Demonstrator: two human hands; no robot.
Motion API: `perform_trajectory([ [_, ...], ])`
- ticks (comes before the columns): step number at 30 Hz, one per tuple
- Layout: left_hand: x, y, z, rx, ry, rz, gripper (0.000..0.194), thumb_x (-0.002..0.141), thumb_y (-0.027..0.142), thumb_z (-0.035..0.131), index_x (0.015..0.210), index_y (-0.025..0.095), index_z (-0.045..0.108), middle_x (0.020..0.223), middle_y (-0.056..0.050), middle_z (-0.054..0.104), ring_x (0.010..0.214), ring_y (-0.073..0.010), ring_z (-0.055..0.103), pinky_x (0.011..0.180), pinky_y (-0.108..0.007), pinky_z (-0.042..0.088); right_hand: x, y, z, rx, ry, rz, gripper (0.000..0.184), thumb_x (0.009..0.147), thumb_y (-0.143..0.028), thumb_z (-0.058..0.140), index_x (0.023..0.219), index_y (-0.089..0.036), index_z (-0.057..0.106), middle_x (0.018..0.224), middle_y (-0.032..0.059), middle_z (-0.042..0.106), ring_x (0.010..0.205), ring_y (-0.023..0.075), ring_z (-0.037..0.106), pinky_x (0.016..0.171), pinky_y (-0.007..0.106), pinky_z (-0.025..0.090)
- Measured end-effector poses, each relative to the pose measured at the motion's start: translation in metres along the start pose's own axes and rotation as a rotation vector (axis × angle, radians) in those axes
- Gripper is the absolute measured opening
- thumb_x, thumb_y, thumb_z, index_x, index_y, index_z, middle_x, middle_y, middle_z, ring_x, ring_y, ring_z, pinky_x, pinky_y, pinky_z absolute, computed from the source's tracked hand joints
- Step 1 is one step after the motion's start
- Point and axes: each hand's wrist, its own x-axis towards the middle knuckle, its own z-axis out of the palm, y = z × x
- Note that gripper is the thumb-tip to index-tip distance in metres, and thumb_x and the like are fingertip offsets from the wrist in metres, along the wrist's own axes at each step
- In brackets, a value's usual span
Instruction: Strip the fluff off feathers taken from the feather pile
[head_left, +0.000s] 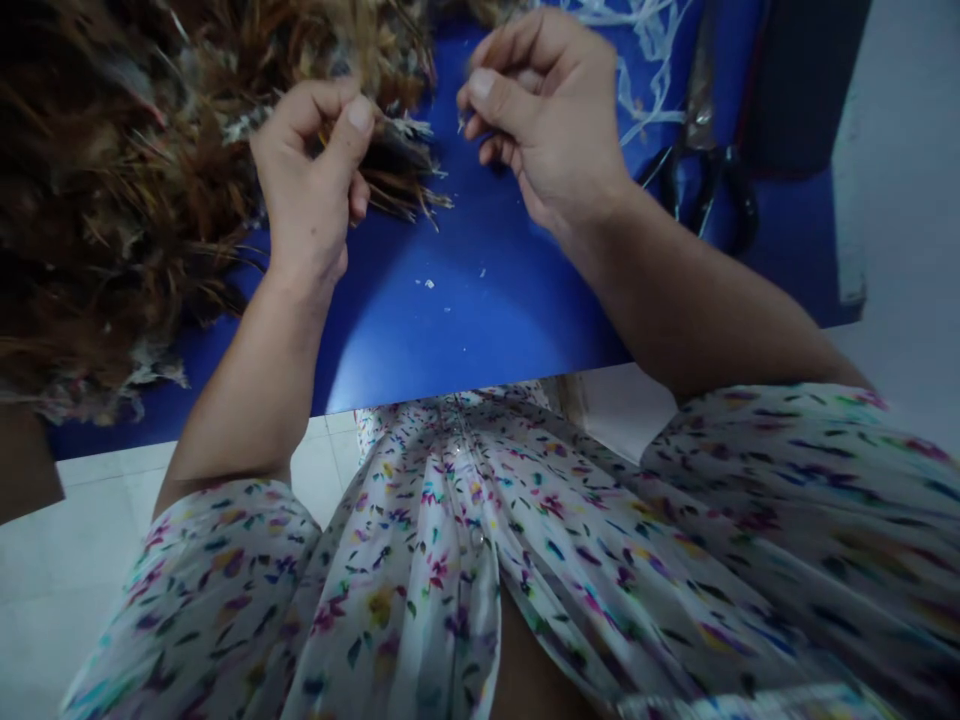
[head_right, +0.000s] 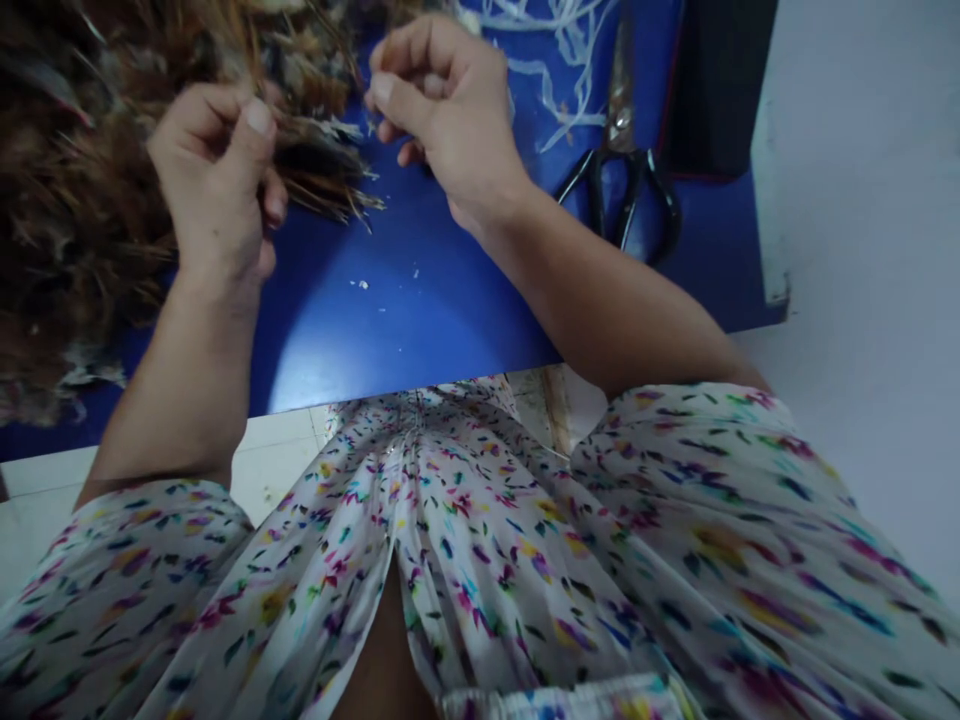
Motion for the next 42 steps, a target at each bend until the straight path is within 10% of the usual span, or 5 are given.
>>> perform_trajectory([
  [7,-0.017,0.013,0.017,-0.007,-0.110,-0.185,0.031,0.079,0.043,0.081,0.079,0.019,0.062,0.066,0.005,0.060,0.040,-0.0018,0.037,0.037,-0.023,0.014,-0.004,-0.014,0.006,0.085,-0.012,0.082,0.029,0.079,0.011,0.067,0.079,-0.018,0.060,0.063,-0.0090,0.070,0.057,0.0055,0.066,0.047,0.015,0.049],
  [14,-0.023,0.014,0.018,-0.184,-0.248,-0.307,0.038,0.066,0.043,0.088,0.079,0.014,0.067,0.064,0.003,0.063,0.039,-0.0013,0.043,0.035,-0.016,0.017,-0.010,-0.011,-0.001,-0.036,-0.154,-0.114,0.035,0.070,-0.041,0.088,0.088,-0.023,0.064,0.082,-0.0039,0.070,0.073,0.0110,0.067,0.056,0.023,0.054],
  [42,-0.022,0.011,0.018,-0.278,-0.333,-0.356,0.040,0.062,0.043,0.092,0.074,0.013,0.068,0.061,0.001,0.064,0.043,-0.0028,0.047,0.039,-0.015,0.029,-0.017,-0.013,0.001,-0.030,-0.172,-0.045,0.035,0.070,-0.046,0.088,0.086,-0.024,0.066,0.083,-0.0025,0.067,0.070,0.0114,0.063,0.062,0.027,0.056],
])
